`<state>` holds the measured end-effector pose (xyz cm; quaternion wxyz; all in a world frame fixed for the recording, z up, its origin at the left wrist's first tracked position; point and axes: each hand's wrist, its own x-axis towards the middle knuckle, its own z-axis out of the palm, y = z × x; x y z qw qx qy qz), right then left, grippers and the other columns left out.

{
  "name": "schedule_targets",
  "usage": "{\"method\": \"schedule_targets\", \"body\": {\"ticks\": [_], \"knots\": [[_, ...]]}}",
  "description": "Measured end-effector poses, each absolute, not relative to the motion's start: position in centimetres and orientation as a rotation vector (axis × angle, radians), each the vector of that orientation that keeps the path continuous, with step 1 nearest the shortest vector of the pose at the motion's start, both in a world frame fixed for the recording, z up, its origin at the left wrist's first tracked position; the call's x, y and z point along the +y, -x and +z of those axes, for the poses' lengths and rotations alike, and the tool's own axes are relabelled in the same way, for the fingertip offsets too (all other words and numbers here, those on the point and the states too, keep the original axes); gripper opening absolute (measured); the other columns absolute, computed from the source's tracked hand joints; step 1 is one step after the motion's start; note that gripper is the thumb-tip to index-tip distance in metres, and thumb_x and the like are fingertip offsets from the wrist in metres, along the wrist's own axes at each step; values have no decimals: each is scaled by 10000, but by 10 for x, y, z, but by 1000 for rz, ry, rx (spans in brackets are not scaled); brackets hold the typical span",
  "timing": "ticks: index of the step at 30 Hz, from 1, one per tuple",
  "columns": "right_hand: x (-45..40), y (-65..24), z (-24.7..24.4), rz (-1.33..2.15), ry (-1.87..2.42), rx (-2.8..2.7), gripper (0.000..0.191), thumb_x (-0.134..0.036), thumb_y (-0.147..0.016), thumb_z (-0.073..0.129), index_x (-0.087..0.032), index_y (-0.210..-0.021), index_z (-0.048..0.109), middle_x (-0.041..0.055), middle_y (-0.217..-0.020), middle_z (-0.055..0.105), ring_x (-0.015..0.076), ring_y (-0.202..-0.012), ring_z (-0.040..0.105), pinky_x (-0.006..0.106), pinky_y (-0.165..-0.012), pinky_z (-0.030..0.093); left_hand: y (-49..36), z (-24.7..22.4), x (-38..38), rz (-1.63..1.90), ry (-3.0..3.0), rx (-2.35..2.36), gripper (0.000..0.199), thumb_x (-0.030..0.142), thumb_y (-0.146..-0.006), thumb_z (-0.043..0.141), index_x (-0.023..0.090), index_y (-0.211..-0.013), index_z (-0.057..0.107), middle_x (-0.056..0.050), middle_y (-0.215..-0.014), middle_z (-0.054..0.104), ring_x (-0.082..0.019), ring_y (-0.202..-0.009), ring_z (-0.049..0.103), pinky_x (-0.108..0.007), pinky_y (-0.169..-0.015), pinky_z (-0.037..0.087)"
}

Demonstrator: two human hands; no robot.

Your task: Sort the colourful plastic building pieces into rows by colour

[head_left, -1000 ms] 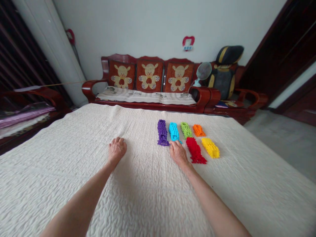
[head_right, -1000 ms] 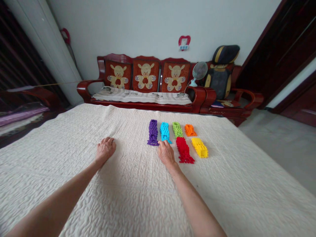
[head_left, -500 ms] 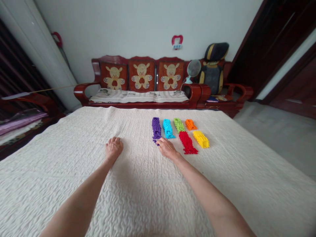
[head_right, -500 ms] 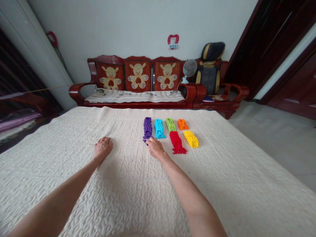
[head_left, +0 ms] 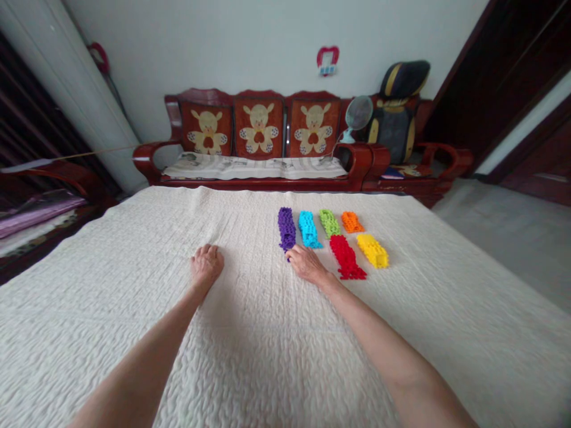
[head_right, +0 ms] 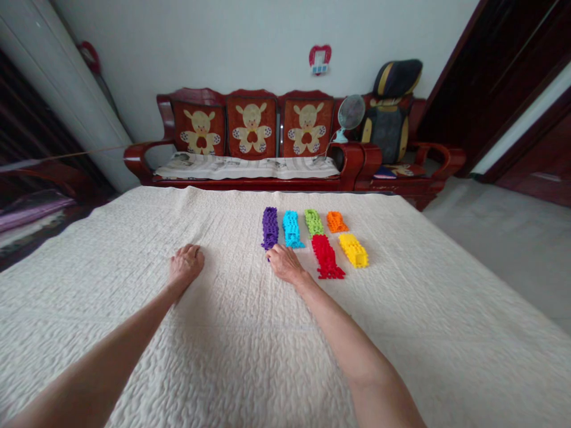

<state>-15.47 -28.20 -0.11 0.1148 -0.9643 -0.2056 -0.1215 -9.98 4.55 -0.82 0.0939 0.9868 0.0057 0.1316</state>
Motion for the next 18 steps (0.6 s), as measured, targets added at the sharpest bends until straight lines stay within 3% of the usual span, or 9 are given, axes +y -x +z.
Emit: {"method": "schedule_targets", "body": {"ticks": [7,12,18], "knots": [[-288,158,-9,-352,2669,-697,210,-195,-812,677,-174,-1019,649,36,-920,656,185,-879,566,295,-809,382,99,-11,46,416,-2930,5,360,293,-942,362,201,-1165,630,-107,-1234,616,-275,-1174,525,-427,-932,421],[-287,161,-6,-415,2745,-794,157,-149,-906,568,-182,-1021,670,64,-964,649,195,-915,552,304,-817,385,99,-10,46,421,-2929,0,359,289,-940,363,199,-1161,630,-103,-1223,618,-274,-1164,528,-424,-923,425],[-284,140,16,-424,2853,-666,253,-94,-942,452,-182,-834,664,41,-811,591,164,-744,508,279,-670,345,99,-11,46,424,-2931,-2,365,292,-943,358,197,-1166,630,-106,-1226,618,-273,-1165,527,-418,-922,422]]}}
